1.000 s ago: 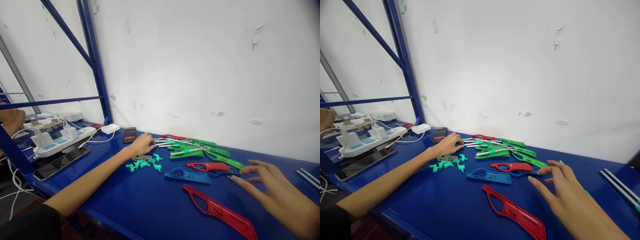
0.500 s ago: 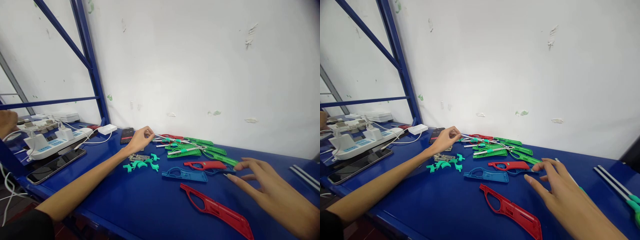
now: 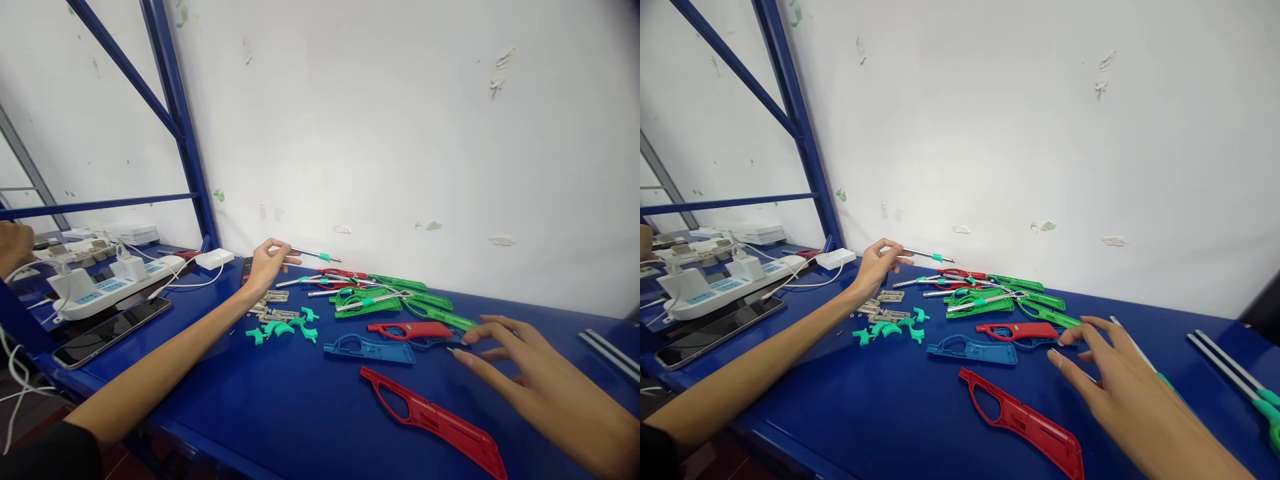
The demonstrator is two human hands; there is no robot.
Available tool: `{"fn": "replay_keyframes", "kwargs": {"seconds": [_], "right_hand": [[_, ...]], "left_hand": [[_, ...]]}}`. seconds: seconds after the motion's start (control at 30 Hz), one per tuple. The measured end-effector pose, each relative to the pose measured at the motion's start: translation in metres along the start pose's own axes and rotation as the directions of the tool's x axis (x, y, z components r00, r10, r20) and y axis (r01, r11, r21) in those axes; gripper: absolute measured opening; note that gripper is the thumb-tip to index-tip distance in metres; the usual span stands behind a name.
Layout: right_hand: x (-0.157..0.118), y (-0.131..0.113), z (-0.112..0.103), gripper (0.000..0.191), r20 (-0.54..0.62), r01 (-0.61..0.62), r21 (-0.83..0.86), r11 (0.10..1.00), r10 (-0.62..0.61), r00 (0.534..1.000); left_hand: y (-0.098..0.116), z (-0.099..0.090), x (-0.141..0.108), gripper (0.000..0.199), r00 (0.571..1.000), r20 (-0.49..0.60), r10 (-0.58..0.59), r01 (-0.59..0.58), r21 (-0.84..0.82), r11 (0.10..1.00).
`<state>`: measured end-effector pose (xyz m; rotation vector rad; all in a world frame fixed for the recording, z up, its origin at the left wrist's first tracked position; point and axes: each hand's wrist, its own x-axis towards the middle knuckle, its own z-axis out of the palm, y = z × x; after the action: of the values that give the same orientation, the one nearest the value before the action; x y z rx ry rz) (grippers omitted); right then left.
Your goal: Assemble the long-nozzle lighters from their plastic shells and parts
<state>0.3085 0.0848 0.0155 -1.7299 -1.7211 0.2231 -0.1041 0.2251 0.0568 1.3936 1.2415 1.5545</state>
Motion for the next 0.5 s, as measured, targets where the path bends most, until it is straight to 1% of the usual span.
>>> {"fn": "replay_keyframes", "kwargs": {"seconds": [0.1, 0.23, 0.37, 0.47, 0.5], "right_hand": [[-0.001, -0.003, -0.001, 0.053, -0.011, 0.006, 0.005, 1.0, -0.006, 1.0], [0.0, -0.009, -0.003, 0.055, -0.031, 0.007, 0.016, 1.0, -0.007, 1.0], [0.001, -0.018, -0.009, 0.062, -0.024, 0.02, 0.038, 0.999, -0.019, 1.0], [0.0, -0.028, -0.013, 0.068, 0.01, 0.047, 0.05, 0.998, -0.047, 0.999], [-0.002, -0.033, -0.014, 0.069, 0.001, 0.068, 0.042, 0.997, -0.068, 0.998]], "left_hand": [[0.003, 0.0, -0.001, 0.038, 0.999, -0.002, -0.046, 0.046, -0.057, 0.997], [0.009, 0.0, -0.004, 0.038, 0.994, 0.035, -0.1, 0.103, -0.128, 0.986], [0.013, 0.006, -0.015, 0.034, 0.983, 0.125, -0.136, 0.158, -0.192, 0.969], [0.016, 0.015, -0.029, 0.027, 0.967, 0.205, -0.15, 0.198, -0.238, 0.951], [0.016, 0.018, -0.034, 0.024, 0.961, 0.23, -0.153, 0.211, -0.254, 0.944]]}}
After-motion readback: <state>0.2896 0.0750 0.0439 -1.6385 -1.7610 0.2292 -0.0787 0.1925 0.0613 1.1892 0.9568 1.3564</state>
